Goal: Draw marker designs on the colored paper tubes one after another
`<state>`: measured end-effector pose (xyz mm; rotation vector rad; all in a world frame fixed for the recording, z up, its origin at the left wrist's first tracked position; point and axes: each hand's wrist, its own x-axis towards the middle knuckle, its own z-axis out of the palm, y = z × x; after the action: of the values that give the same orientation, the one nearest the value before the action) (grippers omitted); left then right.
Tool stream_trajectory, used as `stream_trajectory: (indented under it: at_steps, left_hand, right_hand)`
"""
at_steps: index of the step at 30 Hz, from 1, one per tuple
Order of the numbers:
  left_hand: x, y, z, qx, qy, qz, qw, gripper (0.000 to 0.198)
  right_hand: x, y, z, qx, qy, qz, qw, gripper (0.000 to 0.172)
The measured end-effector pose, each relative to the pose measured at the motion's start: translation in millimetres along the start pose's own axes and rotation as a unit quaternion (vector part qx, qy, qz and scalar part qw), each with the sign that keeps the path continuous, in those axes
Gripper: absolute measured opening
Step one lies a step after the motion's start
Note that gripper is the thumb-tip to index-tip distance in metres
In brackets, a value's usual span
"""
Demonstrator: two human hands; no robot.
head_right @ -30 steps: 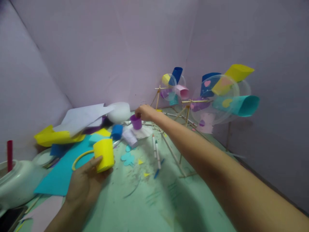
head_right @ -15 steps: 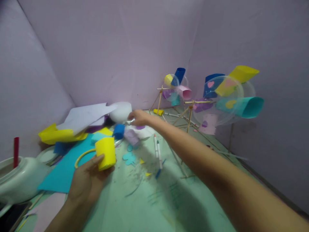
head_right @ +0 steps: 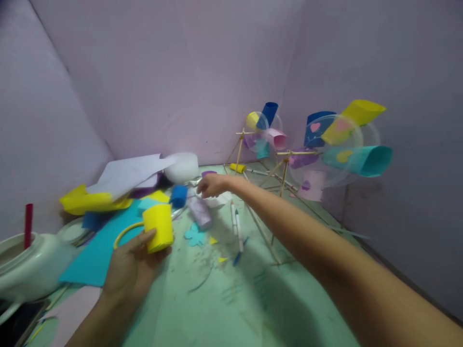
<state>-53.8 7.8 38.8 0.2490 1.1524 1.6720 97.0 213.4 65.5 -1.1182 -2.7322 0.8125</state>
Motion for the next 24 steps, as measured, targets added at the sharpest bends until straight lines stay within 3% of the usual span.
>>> stream_trajectory:
  at_steps: [5, 8, 11, 14, 16, 18, 21, 24]
  left_hand:
    - [3, 0, -1.9, 0.007, -0.018, 0.0, 1.0, 0.01]
    - [1, -7, -2.4, 0.02, -0.066, -0.026, 0.997, 0.016]
    - [-5, -18, -1.6, 0.034, -0.123, -0.048, 0.991, 0.025]
    - [-10, -23, 0.0, 0.048, -0.145, -0.03, 0.988, 0.03]
    - [-9, -20, 1.0, 0.047, -0.122, 0.006, 0.991, 0.024]
    - [-5, -12, 1.2, 0.036, -0.076, 0.05, 0.995, 0.016]
    - [4, 1, -0.2, 0.022, -0.013, 0.088, 0.996, 0.011]
    - [8, 7, -1.7, 0.017, 0.011, 0.07, 0.997, 0.01]
  right_hand:
    - [-32, -9, 2, 0.05, 0.127, 0.03, 0.99, 0.021]
    - [-69, -28, 26, 0.129, 0.194, 0.039, 0.972, 0.032]
    - [-106, -48, 64, 0.389, 0.203, 0.036, 0.898, 0.044]
    - [-124, -55, 89, 0.463, 0.201, 0.031, 0.863, 0.045]
    - [-124, -51, 92, 0.396, 0.262, 0.044, 0.879, 0.03]
    - [-122, -44, 89, 0.242, 0.323, 0.074, 0.912, 0.017]
    - [-124, -33, 81, 0.052, 0.302, 0.126, 0.944, 0.012]
    - [-131, -26, 76, 0.031, 0.309, 0.154, 0.938, 0.014]
